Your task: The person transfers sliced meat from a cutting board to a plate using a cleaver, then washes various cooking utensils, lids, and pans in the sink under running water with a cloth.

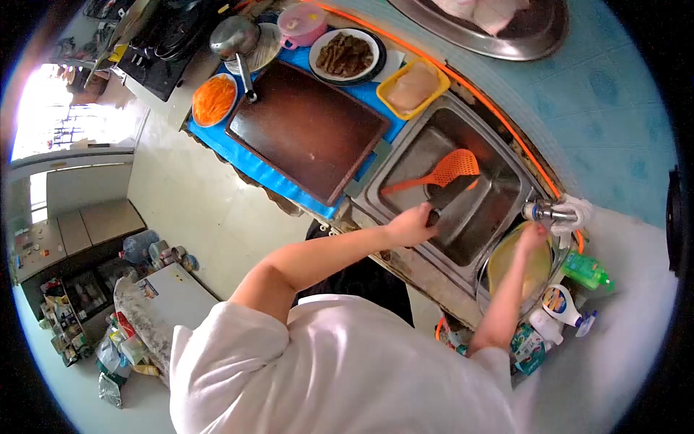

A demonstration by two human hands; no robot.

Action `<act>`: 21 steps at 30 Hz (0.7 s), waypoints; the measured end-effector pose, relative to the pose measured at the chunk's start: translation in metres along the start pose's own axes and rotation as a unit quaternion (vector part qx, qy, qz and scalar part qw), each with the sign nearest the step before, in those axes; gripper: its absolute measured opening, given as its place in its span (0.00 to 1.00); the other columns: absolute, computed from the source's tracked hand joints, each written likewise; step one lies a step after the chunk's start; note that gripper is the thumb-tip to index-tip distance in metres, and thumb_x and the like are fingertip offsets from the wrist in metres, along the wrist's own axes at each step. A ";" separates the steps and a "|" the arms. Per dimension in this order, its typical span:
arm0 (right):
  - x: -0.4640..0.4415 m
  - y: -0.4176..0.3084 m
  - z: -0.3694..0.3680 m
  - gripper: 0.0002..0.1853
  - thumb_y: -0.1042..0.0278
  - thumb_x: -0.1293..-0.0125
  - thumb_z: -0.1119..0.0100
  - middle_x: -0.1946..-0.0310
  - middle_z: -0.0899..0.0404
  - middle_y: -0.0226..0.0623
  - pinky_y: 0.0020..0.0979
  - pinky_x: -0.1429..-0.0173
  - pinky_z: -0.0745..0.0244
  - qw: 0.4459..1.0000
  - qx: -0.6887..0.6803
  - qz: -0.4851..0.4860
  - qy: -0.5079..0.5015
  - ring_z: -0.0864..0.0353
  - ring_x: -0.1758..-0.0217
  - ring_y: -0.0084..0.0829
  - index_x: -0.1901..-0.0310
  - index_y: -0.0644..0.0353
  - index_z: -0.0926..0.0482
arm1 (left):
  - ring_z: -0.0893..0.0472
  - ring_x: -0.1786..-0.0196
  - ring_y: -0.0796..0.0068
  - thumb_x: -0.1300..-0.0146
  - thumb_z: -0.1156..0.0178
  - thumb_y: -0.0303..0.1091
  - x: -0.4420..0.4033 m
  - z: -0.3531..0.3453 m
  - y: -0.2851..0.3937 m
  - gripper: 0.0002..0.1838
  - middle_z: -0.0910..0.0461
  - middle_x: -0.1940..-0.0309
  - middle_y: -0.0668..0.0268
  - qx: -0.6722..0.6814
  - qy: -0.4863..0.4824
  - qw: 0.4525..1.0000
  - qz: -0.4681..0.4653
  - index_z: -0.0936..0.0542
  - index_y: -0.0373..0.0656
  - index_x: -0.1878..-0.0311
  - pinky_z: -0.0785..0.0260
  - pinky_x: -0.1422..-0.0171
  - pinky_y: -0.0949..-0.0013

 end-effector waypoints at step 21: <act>0.318 -0.274 -0.057 0.25 0.72 0.35 0.52 0.55 0.24 0.43 0.31 0.60 0.29 0.912 0.175 0.236 -0.286 0.23 0.64 0.34 0.36 0.51 0.40 | 0.24 0.62 0.56 0.42 0.44 0.43 0.144 0.242 0.052 0.12 0.24 0.70 0.59 -0.106 0.050 0.978 -0.174 0.22 0.43 0.69 0.31 0.59 0.60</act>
Point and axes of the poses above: each hand's wrist, its own x-axis away from the middle knuckle, its own z-axis out of the back of the hand, y = z × x, the point moved 2 cm from there along -x, towards the middle knuckle
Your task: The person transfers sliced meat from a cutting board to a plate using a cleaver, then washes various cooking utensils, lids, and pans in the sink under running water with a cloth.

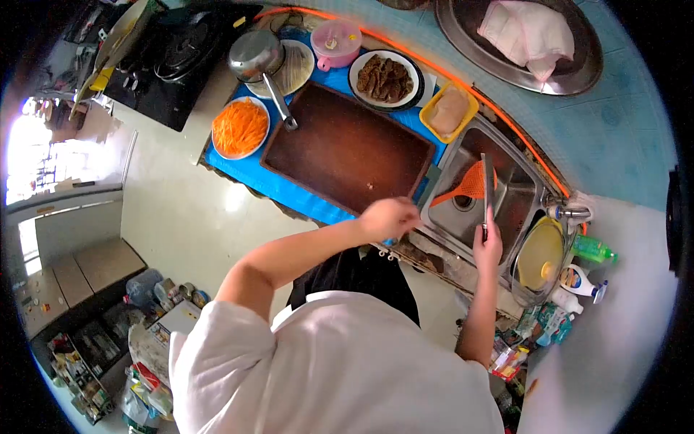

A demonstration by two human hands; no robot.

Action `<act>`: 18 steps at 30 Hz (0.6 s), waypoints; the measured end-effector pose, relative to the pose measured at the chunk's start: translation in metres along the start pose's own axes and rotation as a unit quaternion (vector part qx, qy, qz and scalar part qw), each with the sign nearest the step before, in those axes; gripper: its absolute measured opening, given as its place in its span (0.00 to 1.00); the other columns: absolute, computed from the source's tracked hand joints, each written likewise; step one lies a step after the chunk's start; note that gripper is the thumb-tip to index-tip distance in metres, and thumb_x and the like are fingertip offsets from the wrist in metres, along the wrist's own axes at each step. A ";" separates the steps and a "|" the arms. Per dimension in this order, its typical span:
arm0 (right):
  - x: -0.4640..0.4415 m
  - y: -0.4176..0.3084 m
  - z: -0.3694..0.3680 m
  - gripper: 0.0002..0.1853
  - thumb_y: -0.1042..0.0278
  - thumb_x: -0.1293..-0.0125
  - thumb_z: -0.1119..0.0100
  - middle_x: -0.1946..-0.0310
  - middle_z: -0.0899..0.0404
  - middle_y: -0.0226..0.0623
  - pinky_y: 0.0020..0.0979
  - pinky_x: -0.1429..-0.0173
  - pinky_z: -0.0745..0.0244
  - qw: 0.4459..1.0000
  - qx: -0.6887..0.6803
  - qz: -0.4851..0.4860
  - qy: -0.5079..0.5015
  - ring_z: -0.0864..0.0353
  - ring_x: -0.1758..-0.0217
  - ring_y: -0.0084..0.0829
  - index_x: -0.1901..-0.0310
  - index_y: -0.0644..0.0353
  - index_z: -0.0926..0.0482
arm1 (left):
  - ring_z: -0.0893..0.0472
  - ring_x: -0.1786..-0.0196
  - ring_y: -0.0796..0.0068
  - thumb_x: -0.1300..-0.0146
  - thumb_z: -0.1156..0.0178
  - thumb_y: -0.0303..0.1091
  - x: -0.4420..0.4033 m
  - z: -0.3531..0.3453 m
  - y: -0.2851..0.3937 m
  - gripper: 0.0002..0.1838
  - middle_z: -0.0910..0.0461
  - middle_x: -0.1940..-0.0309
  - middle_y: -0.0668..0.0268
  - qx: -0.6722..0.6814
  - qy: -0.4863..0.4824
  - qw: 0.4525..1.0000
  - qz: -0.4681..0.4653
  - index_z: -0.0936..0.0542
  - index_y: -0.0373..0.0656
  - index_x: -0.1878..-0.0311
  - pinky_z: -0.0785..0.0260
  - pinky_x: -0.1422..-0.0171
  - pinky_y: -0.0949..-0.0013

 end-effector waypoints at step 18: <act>-0.087 -0.124 -0.160 0.18 0.70 0.38 0.60 0.58 0.28 0.46 0.38 0.48 0.30 0.951 0.033 0.272 -0.141 0.27 0.51 0.43 0.46 0.55 0.31 | 0.26 0.68 0.82 0.34 0.49 0.35 0.096 0.097 -0.084 0.13 0.23 0.72 0.67 0.133 0.233 0.927 0.261 0.24 0.36 0.69 0.33 0.58 0.77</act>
Point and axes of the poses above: each hand's wrist, its own x-axis away from the middle knuckle, its own z-axis out of the back of the hand, y = z × x, the point moved 2 cm from there along -x, towards the middle knuckle
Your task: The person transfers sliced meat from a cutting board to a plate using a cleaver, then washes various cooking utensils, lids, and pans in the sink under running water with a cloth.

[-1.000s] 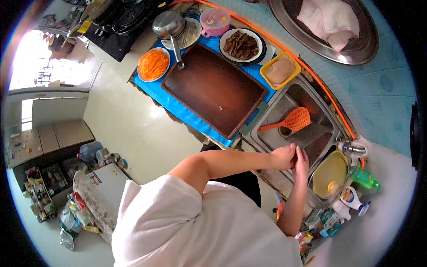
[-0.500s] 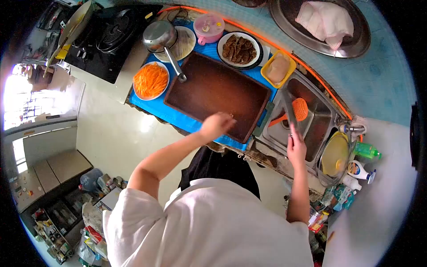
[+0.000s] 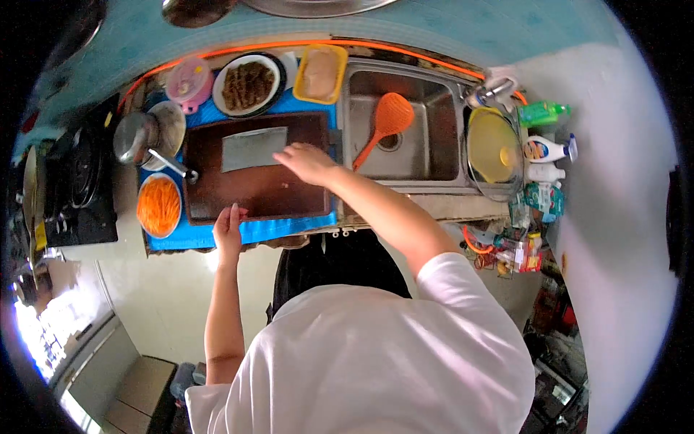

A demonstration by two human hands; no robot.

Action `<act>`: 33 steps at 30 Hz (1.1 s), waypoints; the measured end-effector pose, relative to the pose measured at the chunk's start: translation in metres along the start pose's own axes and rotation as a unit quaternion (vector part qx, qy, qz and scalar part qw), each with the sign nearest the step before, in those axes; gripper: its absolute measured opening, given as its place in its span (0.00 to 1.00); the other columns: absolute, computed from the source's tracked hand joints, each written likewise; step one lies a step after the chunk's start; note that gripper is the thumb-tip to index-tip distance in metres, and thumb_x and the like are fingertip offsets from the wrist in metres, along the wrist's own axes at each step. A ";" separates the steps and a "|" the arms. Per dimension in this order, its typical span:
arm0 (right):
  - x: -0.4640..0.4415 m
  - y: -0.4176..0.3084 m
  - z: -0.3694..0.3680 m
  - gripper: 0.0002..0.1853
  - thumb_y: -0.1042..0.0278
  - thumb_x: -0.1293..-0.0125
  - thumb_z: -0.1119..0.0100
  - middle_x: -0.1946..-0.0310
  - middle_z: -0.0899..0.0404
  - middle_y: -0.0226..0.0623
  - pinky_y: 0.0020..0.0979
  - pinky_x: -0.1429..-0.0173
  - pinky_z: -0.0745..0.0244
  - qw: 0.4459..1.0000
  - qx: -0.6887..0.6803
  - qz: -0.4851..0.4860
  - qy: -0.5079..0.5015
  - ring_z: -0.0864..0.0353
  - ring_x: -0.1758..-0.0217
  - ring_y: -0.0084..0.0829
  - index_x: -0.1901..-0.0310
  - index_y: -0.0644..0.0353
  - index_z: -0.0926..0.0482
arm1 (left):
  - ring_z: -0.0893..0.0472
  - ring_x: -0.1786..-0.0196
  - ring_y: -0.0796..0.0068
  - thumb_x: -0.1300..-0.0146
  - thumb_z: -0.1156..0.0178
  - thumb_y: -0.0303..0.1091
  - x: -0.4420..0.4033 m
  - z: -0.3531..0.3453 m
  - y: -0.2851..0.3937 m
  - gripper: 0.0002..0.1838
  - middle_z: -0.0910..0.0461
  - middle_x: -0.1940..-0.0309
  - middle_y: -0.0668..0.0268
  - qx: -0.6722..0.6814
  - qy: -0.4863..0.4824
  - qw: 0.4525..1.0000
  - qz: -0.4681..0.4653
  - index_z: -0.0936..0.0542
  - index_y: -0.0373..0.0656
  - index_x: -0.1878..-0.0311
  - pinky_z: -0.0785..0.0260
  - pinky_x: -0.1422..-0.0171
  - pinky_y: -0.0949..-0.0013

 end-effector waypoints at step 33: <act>0.286 0.429 0.173 0.14 0.66 0.44 0.44 0.66 0.23 0.52 0.42 0.59 0.29 0.837 -0.028 -0.367 0.405 0.25 0.60 0.53 0.58 0.64 0.27 | 0.26 0.75 0.59 0.37 0.51 0.40 -0.070 -0.426 -0.038 0.13 0.27 0.77 0.58 -0.243 -0.290 0.923 0.071 0.31 0.40 0.58 0.33 0.71 0.59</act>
Point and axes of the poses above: each hand's wrist, its own x-axis away from the middle knuckle, its own z-axis out of the back of the hand, y = z × x, the point moved 2 cm from there along -x, towards the middle knuckle
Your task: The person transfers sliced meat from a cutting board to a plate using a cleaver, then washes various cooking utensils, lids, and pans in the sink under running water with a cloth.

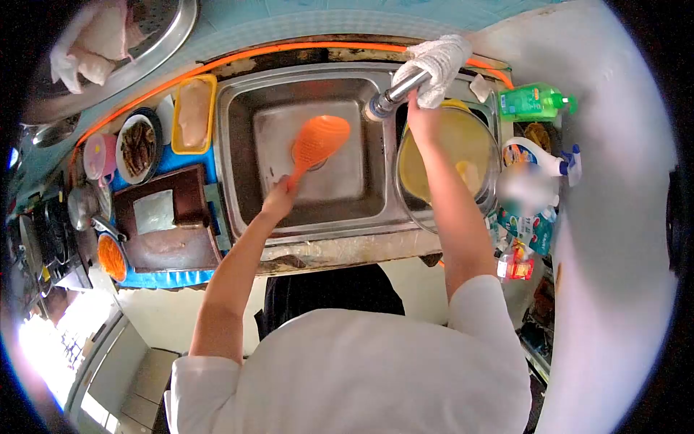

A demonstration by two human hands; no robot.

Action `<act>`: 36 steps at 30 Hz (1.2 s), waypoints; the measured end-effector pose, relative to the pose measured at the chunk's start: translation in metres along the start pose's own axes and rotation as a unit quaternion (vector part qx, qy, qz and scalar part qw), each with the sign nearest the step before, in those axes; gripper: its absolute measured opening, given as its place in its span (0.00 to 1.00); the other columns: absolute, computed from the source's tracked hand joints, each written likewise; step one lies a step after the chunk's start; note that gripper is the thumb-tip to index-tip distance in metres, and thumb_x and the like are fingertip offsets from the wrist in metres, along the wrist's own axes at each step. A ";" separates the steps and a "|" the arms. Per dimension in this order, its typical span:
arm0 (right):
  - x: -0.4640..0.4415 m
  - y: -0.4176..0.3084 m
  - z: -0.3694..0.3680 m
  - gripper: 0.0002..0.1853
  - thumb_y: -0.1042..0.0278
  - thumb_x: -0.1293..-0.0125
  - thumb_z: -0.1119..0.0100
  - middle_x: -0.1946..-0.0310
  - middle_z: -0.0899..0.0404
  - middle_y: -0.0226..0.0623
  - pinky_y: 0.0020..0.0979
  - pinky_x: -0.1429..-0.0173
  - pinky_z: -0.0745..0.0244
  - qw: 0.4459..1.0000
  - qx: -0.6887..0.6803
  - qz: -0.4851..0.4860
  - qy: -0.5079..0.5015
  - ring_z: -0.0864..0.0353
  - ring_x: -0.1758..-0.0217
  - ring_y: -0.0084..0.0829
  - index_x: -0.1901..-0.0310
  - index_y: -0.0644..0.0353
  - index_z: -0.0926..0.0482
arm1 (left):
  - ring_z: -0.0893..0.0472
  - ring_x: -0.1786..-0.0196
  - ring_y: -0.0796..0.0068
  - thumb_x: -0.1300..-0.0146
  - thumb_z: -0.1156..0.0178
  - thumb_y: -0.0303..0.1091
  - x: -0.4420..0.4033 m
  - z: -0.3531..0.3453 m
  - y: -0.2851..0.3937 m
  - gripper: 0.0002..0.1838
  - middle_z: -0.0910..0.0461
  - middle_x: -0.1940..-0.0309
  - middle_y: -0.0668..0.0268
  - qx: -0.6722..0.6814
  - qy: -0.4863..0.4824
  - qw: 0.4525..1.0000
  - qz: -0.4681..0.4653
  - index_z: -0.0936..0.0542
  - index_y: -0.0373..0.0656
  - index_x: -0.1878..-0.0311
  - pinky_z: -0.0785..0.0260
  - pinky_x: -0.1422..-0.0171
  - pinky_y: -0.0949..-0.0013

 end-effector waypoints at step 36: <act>-0.021 -0.232 0.153 0.08 0.73 0.51 0.36 0.66 0.23 0.35 0.36 0.52 0.37 0.946 -0.065 0.275 0.159 0.27 0.62 0.38 0.74 0.59 0.27 | 0.41 0.79 0.84 0.34 0.54 0.36 0.064 0.006 0.132 0.10 0.39 0.77 0.73 0.456 -0.150 0.872 0.097 0.36 0.45 0.53 0.46 0.78 0.80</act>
Point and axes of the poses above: each hand's wrist, its own x-axis away from the middle knuckle, its own z-axis out of the back of the hand, y = z × x, the point moved 2 cm from there along -x, towards the middle knuckle
